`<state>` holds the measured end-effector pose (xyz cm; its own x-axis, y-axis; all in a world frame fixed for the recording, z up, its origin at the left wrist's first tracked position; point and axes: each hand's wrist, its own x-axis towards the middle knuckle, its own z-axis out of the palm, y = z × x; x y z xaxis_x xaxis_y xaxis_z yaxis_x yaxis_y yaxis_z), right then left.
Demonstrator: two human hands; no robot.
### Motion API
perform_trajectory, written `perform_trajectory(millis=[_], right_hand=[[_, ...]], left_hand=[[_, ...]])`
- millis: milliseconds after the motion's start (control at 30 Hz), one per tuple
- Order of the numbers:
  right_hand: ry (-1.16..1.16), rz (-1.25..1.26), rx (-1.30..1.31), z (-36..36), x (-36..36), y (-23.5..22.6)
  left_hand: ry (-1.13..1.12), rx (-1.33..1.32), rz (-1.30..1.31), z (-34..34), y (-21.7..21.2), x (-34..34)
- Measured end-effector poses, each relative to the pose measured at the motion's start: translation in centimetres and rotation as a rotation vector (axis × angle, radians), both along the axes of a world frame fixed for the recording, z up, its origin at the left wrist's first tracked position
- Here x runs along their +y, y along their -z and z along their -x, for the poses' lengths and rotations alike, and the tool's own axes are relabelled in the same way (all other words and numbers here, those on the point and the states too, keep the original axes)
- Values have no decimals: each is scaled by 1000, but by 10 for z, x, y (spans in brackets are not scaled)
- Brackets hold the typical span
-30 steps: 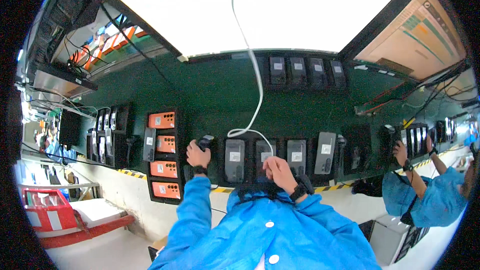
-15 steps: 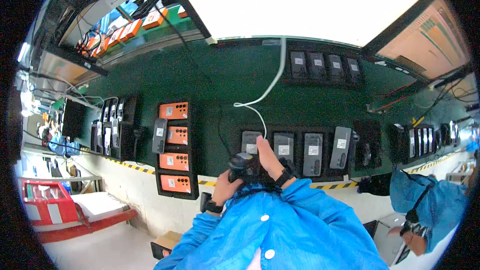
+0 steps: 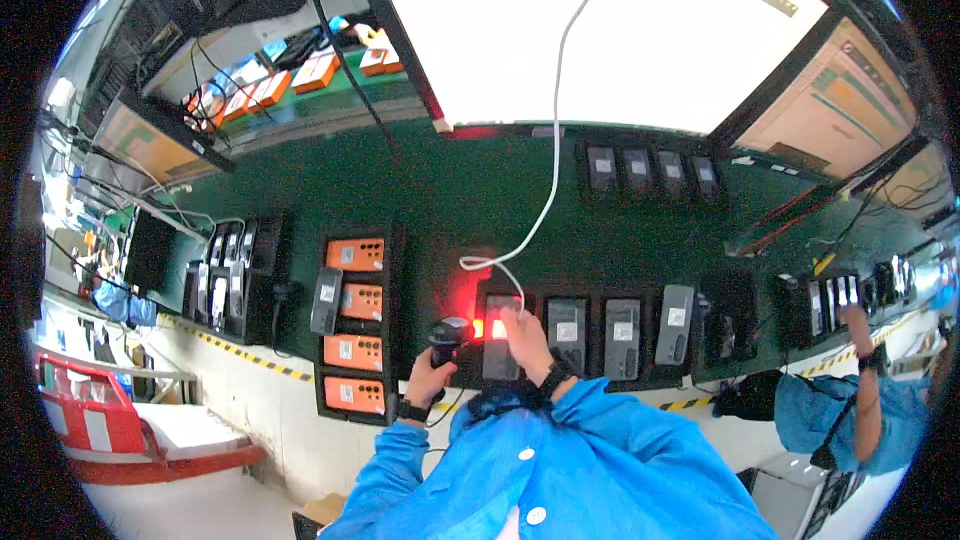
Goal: Testing smartphones on a manufacturing assembly line using computer-linked cables and barcode scanners.
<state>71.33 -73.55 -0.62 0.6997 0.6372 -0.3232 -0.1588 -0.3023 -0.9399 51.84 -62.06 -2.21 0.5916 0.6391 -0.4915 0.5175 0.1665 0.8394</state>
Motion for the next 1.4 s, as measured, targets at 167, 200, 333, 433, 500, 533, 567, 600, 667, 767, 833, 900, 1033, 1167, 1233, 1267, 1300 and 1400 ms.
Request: perform_trajectory(millis=[167,200,333,433,500,533,567,600,667,767,833,900,1033,1167,1233,1267,1300,1400], right_hand=[[87,37,-161,-4,4,12],[98,40,-154,-6,5,4],[28,118,-118,-9,4,12],[24,90,-702,-8,1,40],[-22,44,-525,-3,1,46],[-28,27,-406,-1,-1,37],[-40,10,-288,1,-4,24],[-20,11,-317,-7,-9,20],[-6,-123,-265,-7,-20,38],[32,-445,250,-11,-19,8],[-50,-672,315,-24,-13,-2],[-192,-324,-58,-36,-19,-35],[-300,-261,-108,-36,-14,-68],[-378,-233,-180,-39,-24,-73],[-409,-225,-159,-40,-27,-83],[-465,-137,-247,-42,-29,-94],[-520,-48,-334,-42,-30,-99],[-497,-122,-477,-30,-37,-98]], left_hand=[[224,30,65,-16,-14,11],[322,105,2,-19,-20,8],[14,116,-326,-13,49,12],[-113,262,-401,-43,44,33],[-130,263,-427,-42,90,44],[-195,104,-493,-44,102,42],[-264,-56,-556,-52,105,42],[-242,168,-812,-74,41,19],[-171,-179,-664,-78,22,6],[45,-583,-153,-75,-9,-11],[194,-556,166,-74,-38,-18],[162,-536,-76,-77,-44,-24],[121,-488,-117,-81,-57,-30],[93,-473,-178,-75,-56,-36],[93,-452,-176,-72,-61,-40],[101,-443,-164,-71,-63,-42],[99,-438,-166,-71,-62,-44],[81,-426,-230,-67,-62,-55]])
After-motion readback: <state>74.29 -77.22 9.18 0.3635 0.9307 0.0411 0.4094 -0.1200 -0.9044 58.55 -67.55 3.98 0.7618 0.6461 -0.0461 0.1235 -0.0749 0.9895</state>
